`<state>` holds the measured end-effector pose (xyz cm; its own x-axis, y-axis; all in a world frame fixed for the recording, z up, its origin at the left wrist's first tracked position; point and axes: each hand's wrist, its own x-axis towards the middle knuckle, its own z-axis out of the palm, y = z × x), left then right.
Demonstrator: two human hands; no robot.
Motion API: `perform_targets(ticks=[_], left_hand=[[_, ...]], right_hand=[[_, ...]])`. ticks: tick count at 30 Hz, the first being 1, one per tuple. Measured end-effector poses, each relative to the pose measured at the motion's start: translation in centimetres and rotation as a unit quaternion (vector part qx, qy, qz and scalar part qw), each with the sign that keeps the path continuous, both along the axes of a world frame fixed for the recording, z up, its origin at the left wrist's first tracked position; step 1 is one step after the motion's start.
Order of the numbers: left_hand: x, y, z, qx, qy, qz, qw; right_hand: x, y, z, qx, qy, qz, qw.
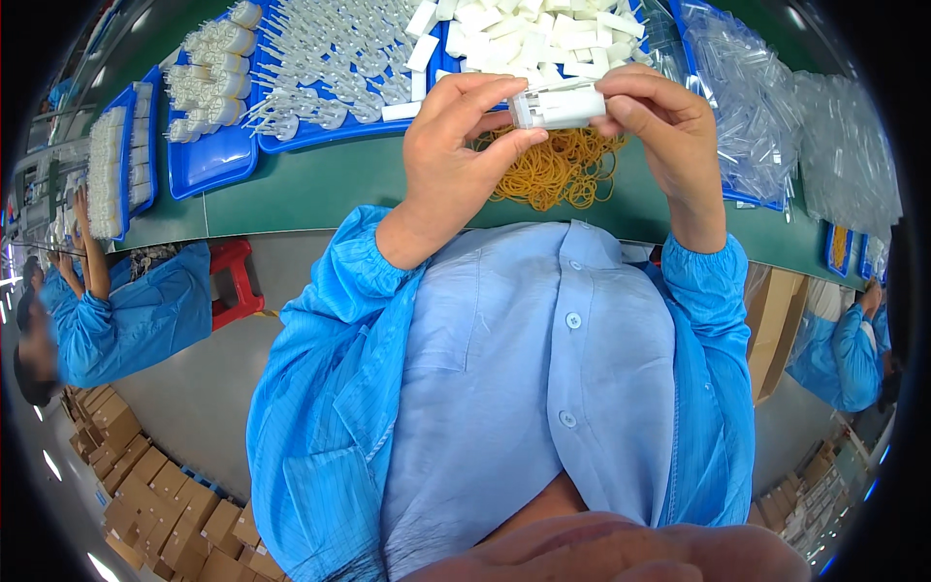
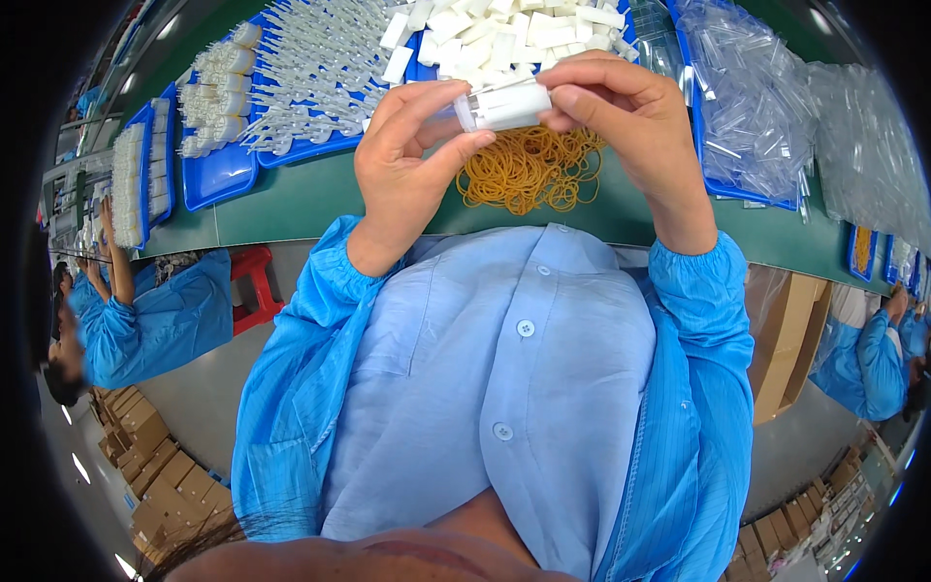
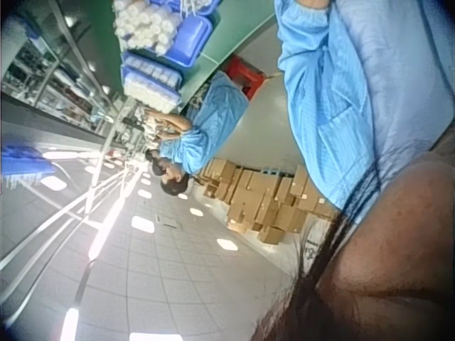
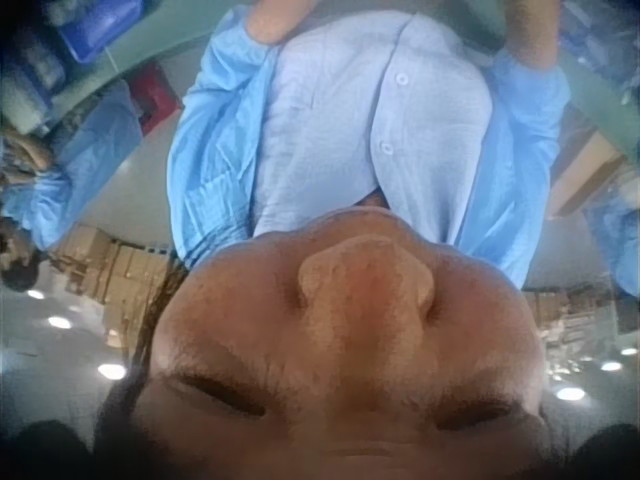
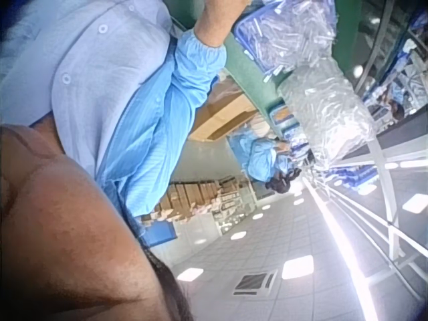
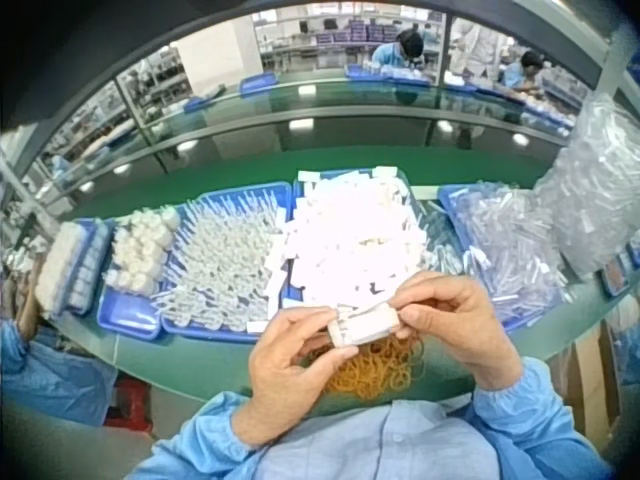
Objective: The person assembles medical supplies by inserting white foam pieces into clear plastic tubes. They then bundle the tubes together and secure them with a rubber band. The person repeats this process multiple times, handling the foam pieces and tubes by hand.
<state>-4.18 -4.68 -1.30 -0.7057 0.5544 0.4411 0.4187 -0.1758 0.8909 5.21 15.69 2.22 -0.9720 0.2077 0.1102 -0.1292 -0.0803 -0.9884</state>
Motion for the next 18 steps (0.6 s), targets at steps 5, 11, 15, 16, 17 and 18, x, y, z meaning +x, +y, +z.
perform_targets(ticks=[5, 11, 15, 16, 17, 18], left_hand=[[0.1, 0.0, 0.4, -0.004, 0.009, -0.007, 1.0], [0.2, 0.1, 0.4, 0.017, -0.032, -0.012, 0.999], [-0.2, -0.2, 0.3, 0.039, -0.097, -0.02, 0.994], [-0.4, -0.4, 0.0, 0.043, -0.11, -0.026, 0.993], [-0.6, -0.5, -0.1, 0.063, -0.161, -0.027, 0.985], [-0.8, -0.5, -0.2, 0.082, -0.211, -0.027, 0.974]], right_hand=[[-0.3, -0.3, -0.2, 0.063, 0.046, -0.019, 0.997], [-0.4, -1.3, -0.2, 0.289, 0.091, -0.09, 0.949], [-1.0, -1.6, -0.2, 0.301, 0.075, -0.097, 0.946], [-1.2, -1.6, -0.4, 0.3, 0.065, -0.094, 0.947], [-1.9, -1.0, -0.6, 0.318, 0.095, -0.101, 0.938], [-3.1, -0.1, -1.0, 0.335, 0.124, -0.107, 0.928]])
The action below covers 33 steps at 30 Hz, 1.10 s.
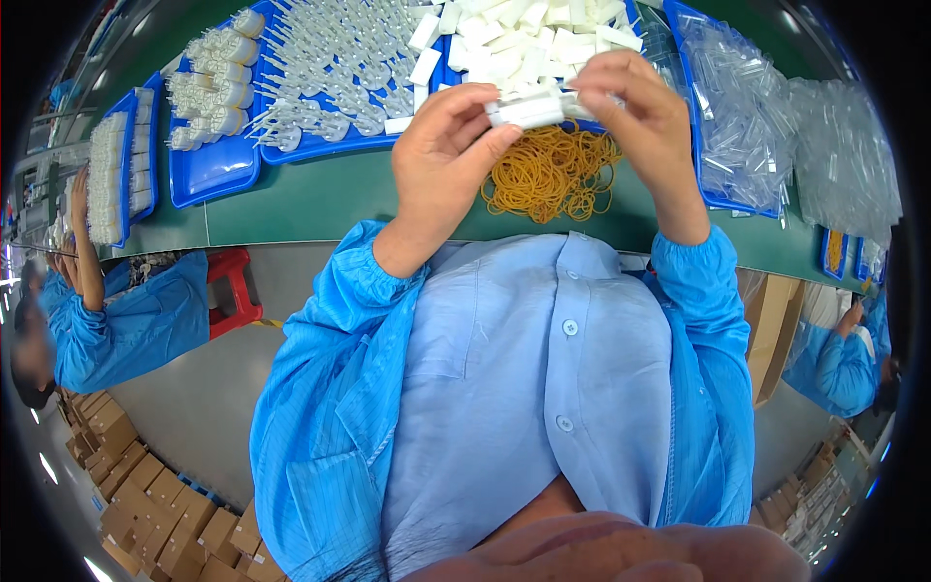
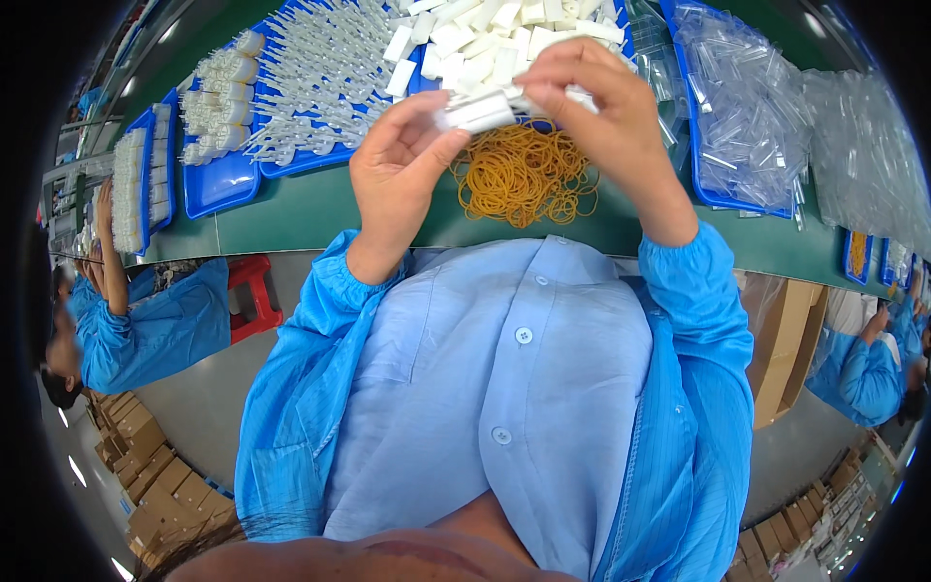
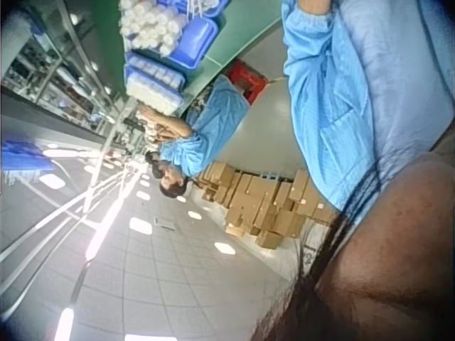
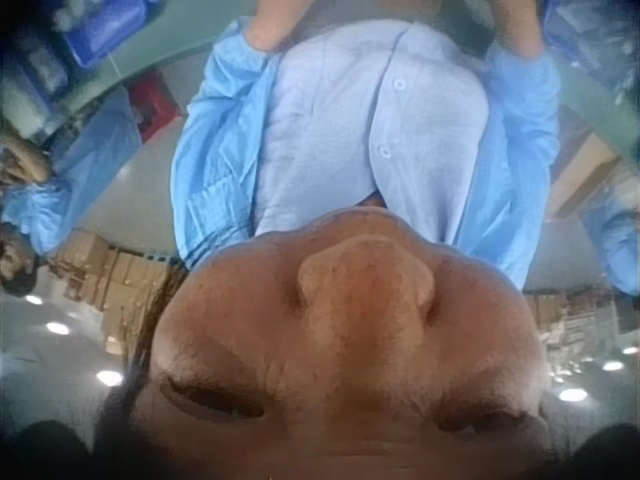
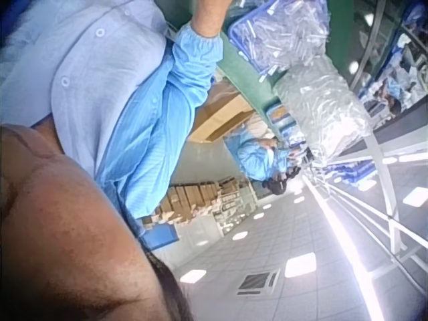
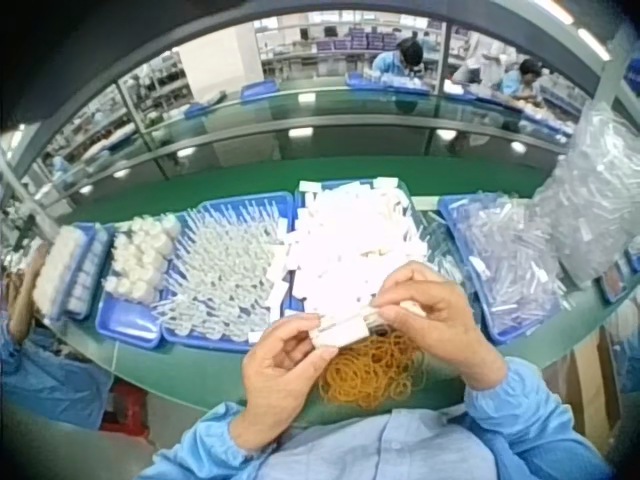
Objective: The person assembles medical supplies by inserting white foam pieces into clear plastic tubes. They then bundle the tubes together and secure them with a rubber band. The person repeats this process multiple times, handling the foam pieces and tubes by hand.
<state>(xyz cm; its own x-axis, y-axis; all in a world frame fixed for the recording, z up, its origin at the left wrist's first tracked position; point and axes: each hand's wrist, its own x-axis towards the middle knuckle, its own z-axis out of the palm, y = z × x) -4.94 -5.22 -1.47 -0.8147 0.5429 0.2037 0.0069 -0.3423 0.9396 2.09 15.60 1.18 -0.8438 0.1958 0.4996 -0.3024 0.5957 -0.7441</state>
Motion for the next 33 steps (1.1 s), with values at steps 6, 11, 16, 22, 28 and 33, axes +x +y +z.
perform_targets(ticks=[6, 11, 16, 22, 28, 33], left_hand=[[-1.5, -0.9, -1.0, 0.027, 0.011, 0.072, 0.997], [-1.9, -1.9, -1.3, 0.027, -0.001, 0.108, 0.994], [-2.1, -2.1, -1.4, 0.01, 0.007, 0.099, 0.995], [-1.6, -1.5, -1.1, 0.004, 0.02, 0.072, 0.997], [-0.4, -0.5, -0.3, -0.015, 0.093, 0.052, 0.994], [0.5, 0.3, -0.1, -0.041, 0.189, 0.044, 0.98]], right_hand=[[-5.8, 1.3, 1.2, 0.235, -0.022, -0.032, 0.971], [-6.8, 0.8, -2.3, 0.34, -0.119, -0.044, 0.932], [-6.3, 1.2, -2.2, 0.201, -0.192, -0.025, 0.96], [-4.6, 2.2, -1.8, -0.034, -0.198, -0.012, 0.979], [-0.3, 2.4, 1.1, -0.207, -0.108, 0.035, 0.972], [2.3, 1.1, 2.3, -0.256, -0.063, 0.025, 0.964]])
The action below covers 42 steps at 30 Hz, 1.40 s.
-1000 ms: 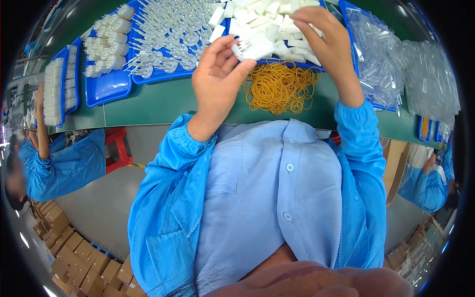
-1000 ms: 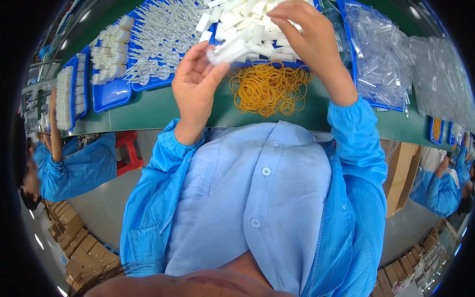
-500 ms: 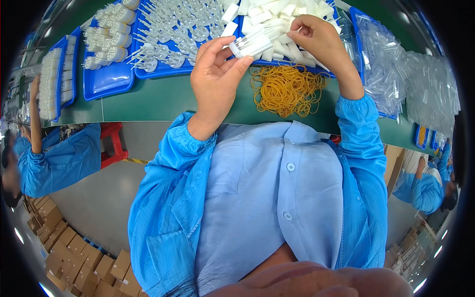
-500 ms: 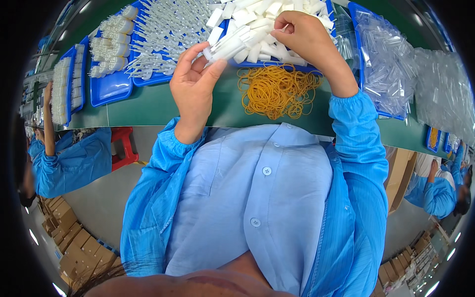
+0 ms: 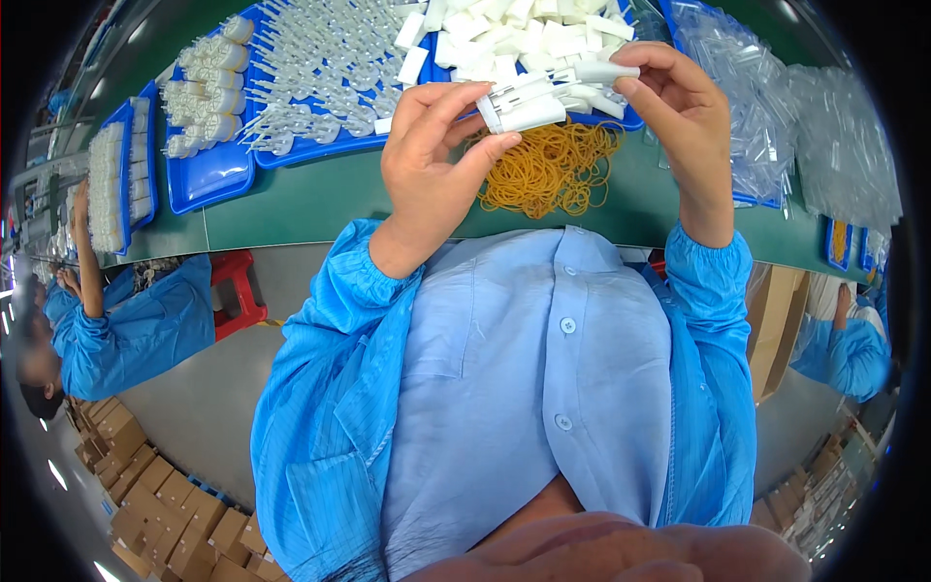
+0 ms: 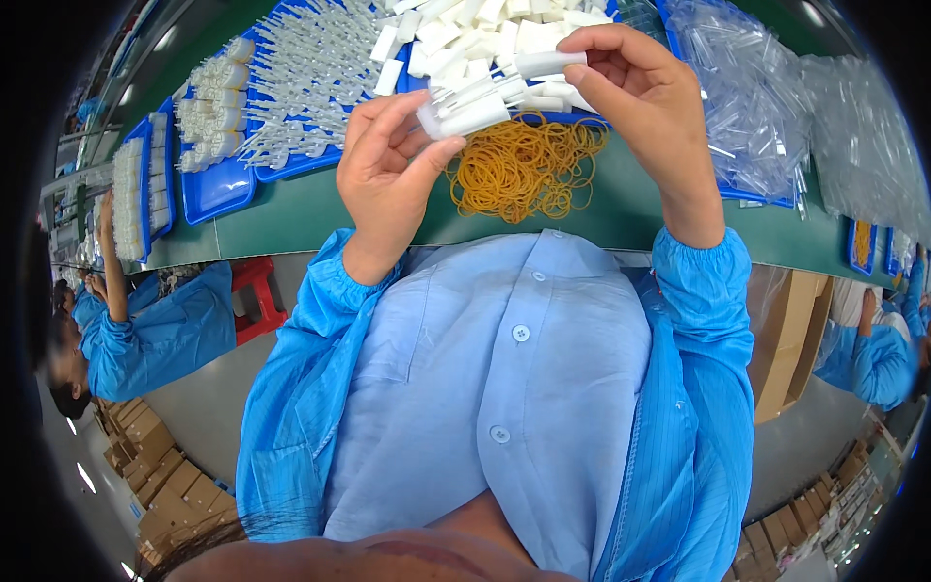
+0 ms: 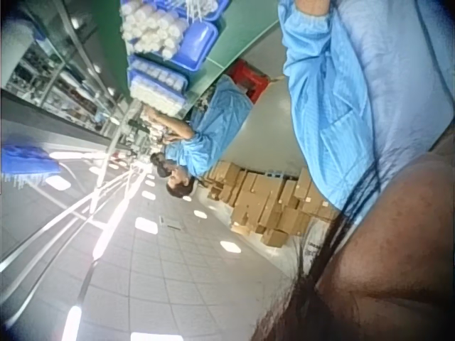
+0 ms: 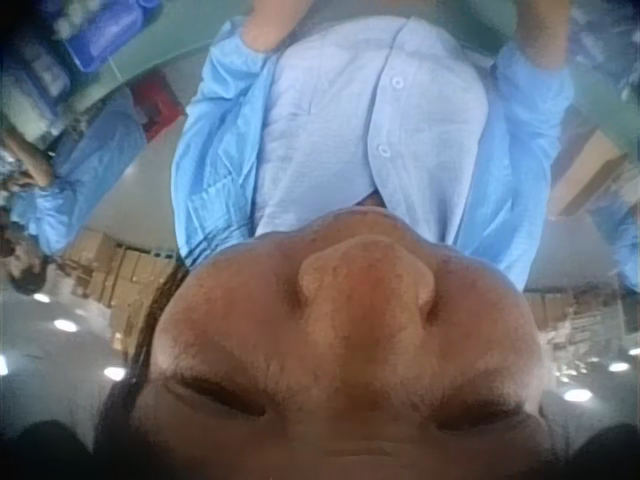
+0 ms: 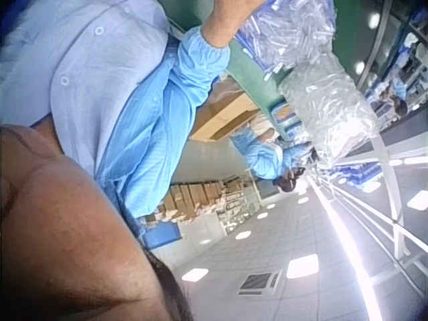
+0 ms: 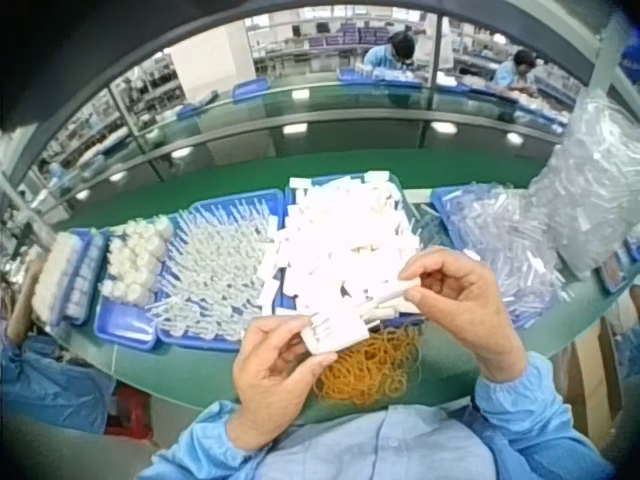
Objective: The person assembles medical supplies by inserting white foam pieces into clear plastic tubes. They then bundle the tubes together and secure them with a rubber band. The person repeats this process multiple times, handling the foam pieces and tubes by hand.
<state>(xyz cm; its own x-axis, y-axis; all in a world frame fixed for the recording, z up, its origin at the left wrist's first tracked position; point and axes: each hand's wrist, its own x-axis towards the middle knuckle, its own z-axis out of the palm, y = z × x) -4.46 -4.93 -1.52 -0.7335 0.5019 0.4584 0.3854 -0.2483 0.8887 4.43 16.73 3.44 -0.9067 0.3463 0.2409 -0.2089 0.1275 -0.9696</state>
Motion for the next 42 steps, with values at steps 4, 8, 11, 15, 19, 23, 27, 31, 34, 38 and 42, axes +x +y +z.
perform_targets(ticks=[4, 8, 11, 15, 19, 23, 27, 31, 34, 38, 42], left_hand=[[0.5, 0.5, 0.2, -0.015, 0.052, 0.002, 0.999], [0.9, 0.9, 0.4, -0.025, 0.069, 0.002, 0.997], [0.9, 1.2, 0.3, -0.03, 0.061, -0.002, 0.998], [0.8, 1.1, 0.2, -0.026, 0.042, -0.008, 0.999], [0.7, 0.9, 0.0, -0.036, 0.051, 0.004, 0.998], [0.6, 0.7, 0.1, -0.043, 0.069, 0.012, 0.997], [0.6, 0.4, 0.1, -0.062, 0.105, 0.03, 0.992], [0.7, 0.3, 0.3, -0.079, 0.13, 0.043, 0.987], [0.6, 0.4, 0.3, -0.064, 0.116, 0.04, 0.99], [0.7, 0.4, 0.2, -0.051, 0.083, 0.024, 0.995], [0.8, 0.4, 0.2, -0.056, 0.08, 0.008, 0.995]], right_hand=[[1.3, -0.1, 0.1, 0.005, -0.01, -0.022, 1.0], [1.7, -0.3, 0.0, -0.002, -0.028, -0.021, 0.999], [1.7, -0.1, -0.2, -0.028, -0.01, -0.011, 0.999], [1.6, 0.4, -0.4, -0.059, 0.002, 0.001, 0.998], [1.2, -0.7, -0.3, -0.033, 0.002, -0.022, 0.999], [1.1, -0.7, -0.1, -0.031, 0.0, -0.024, 0.999], [1.0, -1.2, 0.0, -0.006, -0.009, -0.026, 1.0], [0.9, -1.3, -0.5, -0.038, -0.017, 0.025, 0.999], [0.8, -1.0, -0.8, -0.064, -0.003, 0.056, 0.996], [0.7, 0.0, -1.4, -0.092, -0.002, 0.108, 0.99], [0.4, 0.1, -2.4, -0.017, 0.028, 0.116, 0.993]])
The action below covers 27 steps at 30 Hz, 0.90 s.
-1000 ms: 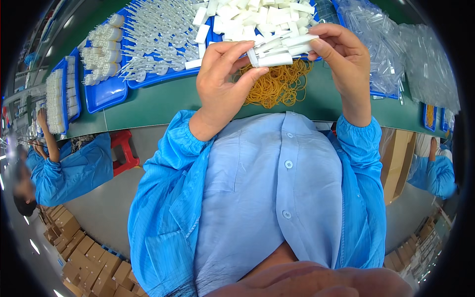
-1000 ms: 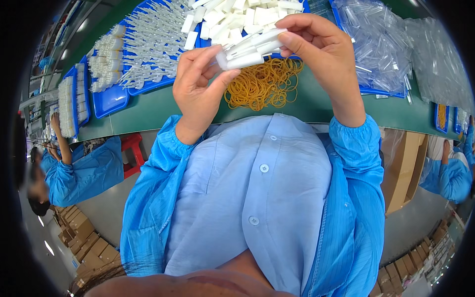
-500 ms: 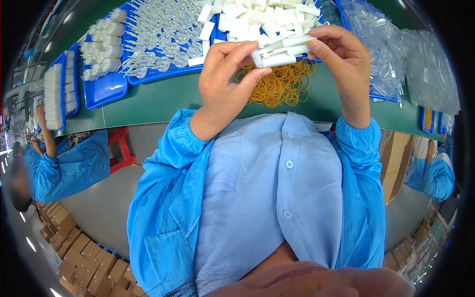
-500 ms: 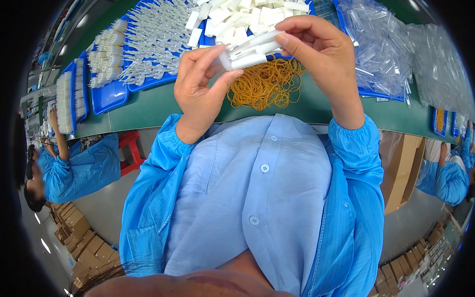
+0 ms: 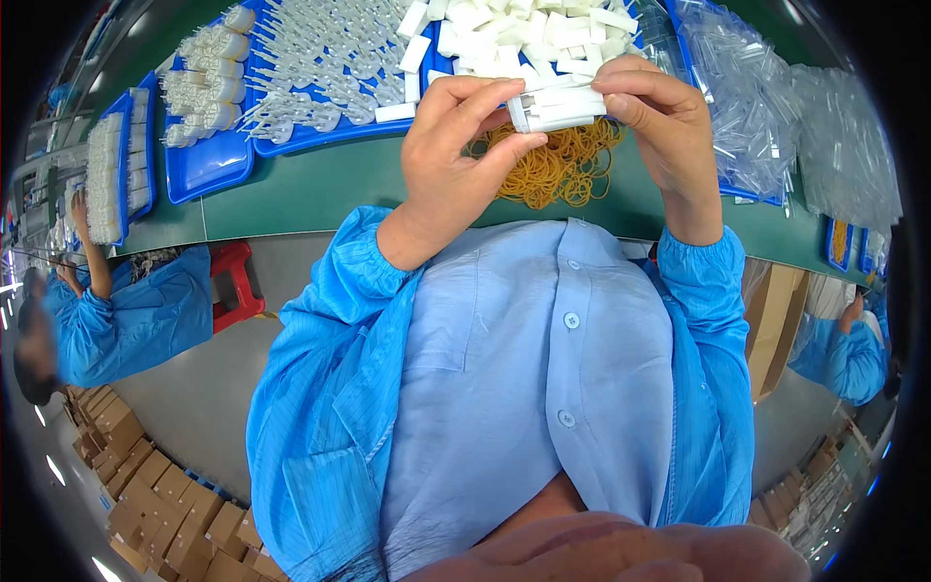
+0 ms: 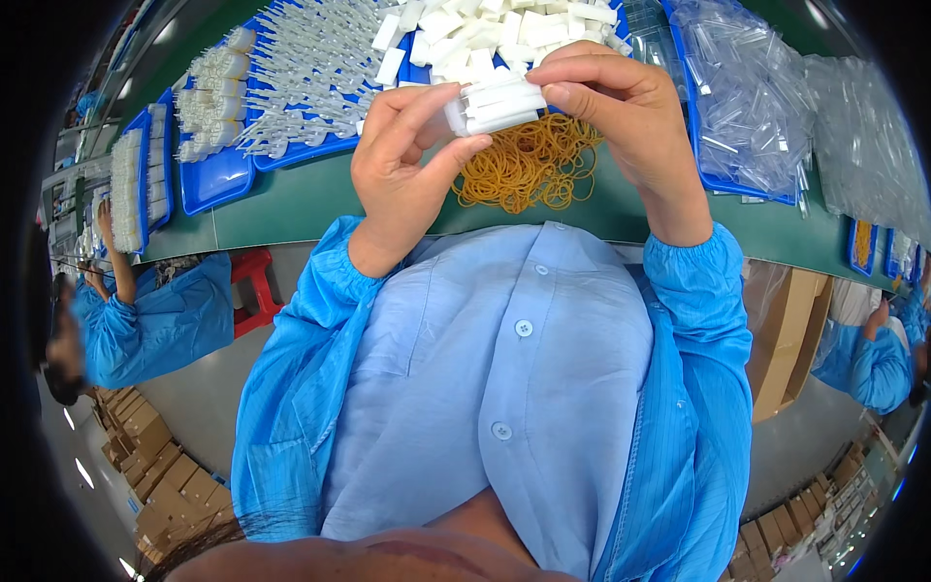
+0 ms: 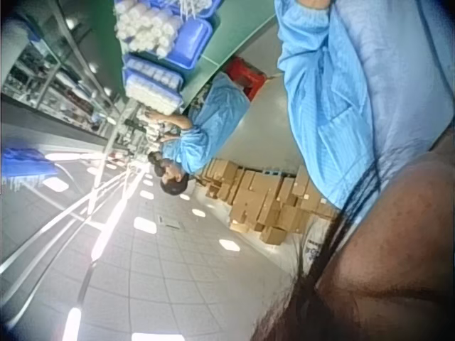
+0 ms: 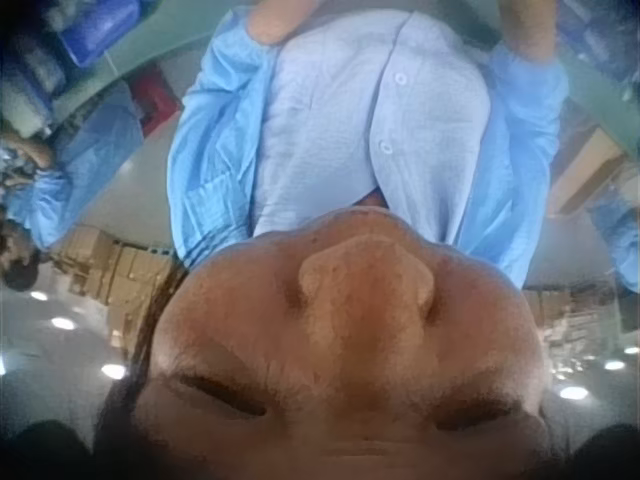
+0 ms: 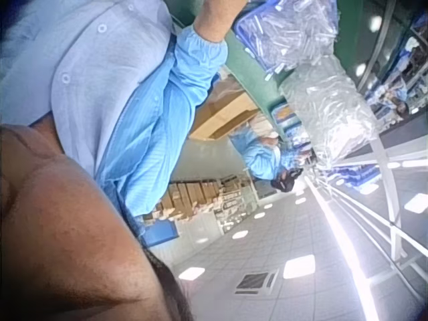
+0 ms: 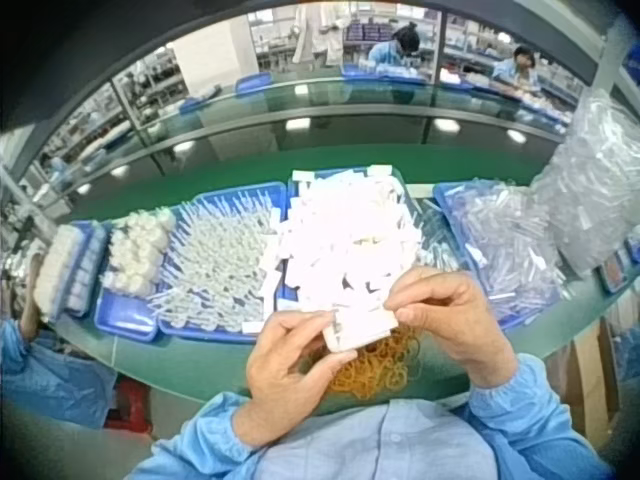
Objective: The person assembles medical supplies by inserting white foam pieces into clear plastic tubes. They then bundle the tubes together and secure them with a rubber band. The person repeats this process multiple times, handling the foam pieces and tubes by hand.
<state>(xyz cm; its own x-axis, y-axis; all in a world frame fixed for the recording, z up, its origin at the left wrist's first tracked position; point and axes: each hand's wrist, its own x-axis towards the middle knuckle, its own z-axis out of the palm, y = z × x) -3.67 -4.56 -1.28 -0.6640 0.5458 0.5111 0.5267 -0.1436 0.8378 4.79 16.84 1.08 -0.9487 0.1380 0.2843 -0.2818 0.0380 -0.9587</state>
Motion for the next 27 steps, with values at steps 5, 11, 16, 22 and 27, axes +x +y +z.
perform_targets(ticks=[5, 11, 16, 22, 27], left_hand=[[0.0, -0.1, -0.1, -0.012, 0.004, -0.025, 1.0], [-0.1, 0.0, 0.7, 0.018, -0.047, -0.021, 0.999], [-0.3, -0.1, 0.2, 0.068, -0.114, -0.053, 0.99], [-0.3, 0.0, 0.2, 0.073, -0.136, -0.059, 0.986], [-0.9, -0.6, -0.2, 0.07, -0.241, -0.061, 0.966]], right_hand=[[0.3, -1.9, 0.5, 0.137, -0.012, -0.073, 0.988], [-0.1, -1.2, 0.5, 0.08, 0.074, -0.097, 0.989], [-0.2, -0.1, 0.9, 0.235, 0.079, -0.065, 0.967], [-0.2, -1.3, 0.7, 0.183, 0.045, -0.089, 0.978], [-1.9, -0.6, 0.7, 0.269, 0.056, -0.135, 0.952]])
